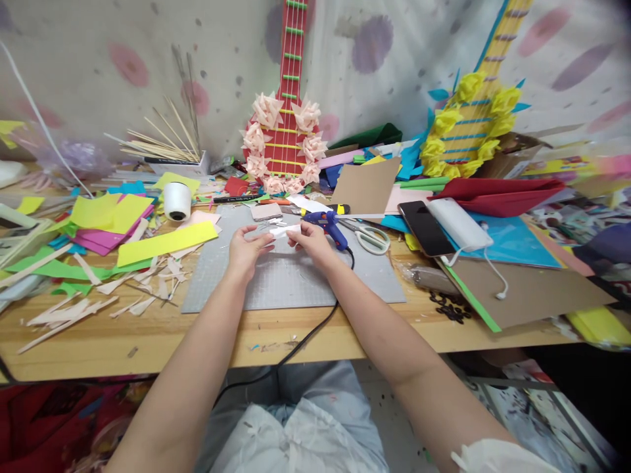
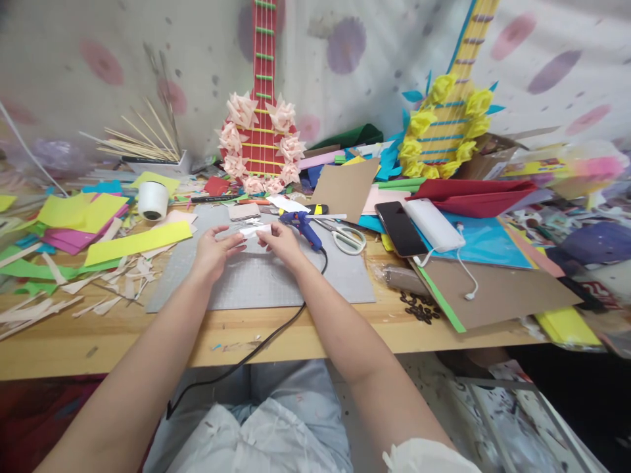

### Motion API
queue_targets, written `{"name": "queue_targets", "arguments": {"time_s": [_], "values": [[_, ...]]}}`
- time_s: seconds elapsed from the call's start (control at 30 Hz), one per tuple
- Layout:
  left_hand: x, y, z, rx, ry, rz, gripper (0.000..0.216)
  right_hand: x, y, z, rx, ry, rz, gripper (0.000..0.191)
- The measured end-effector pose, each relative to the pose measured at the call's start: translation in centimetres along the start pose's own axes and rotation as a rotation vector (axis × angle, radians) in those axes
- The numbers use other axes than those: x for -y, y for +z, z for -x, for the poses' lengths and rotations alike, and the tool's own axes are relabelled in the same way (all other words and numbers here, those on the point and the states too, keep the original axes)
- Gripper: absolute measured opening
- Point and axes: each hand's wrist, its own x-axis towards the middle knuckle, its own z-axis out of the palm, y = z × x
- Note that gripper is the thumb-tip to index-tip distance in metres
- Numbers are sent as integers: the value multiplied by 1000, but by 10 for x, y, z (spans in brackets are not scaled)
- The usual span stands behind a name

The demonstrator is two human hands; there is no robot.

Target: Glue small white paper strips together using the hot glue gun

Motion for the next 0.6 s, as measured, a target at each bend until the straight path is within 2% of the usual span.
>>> {"name": "queue_targets", "arguments": {"time_s": [0.6], "values": [[7, -2, -2, 52, -37, 119, 45, -10, 4, -2, -106, -155, 207, 20]]}}
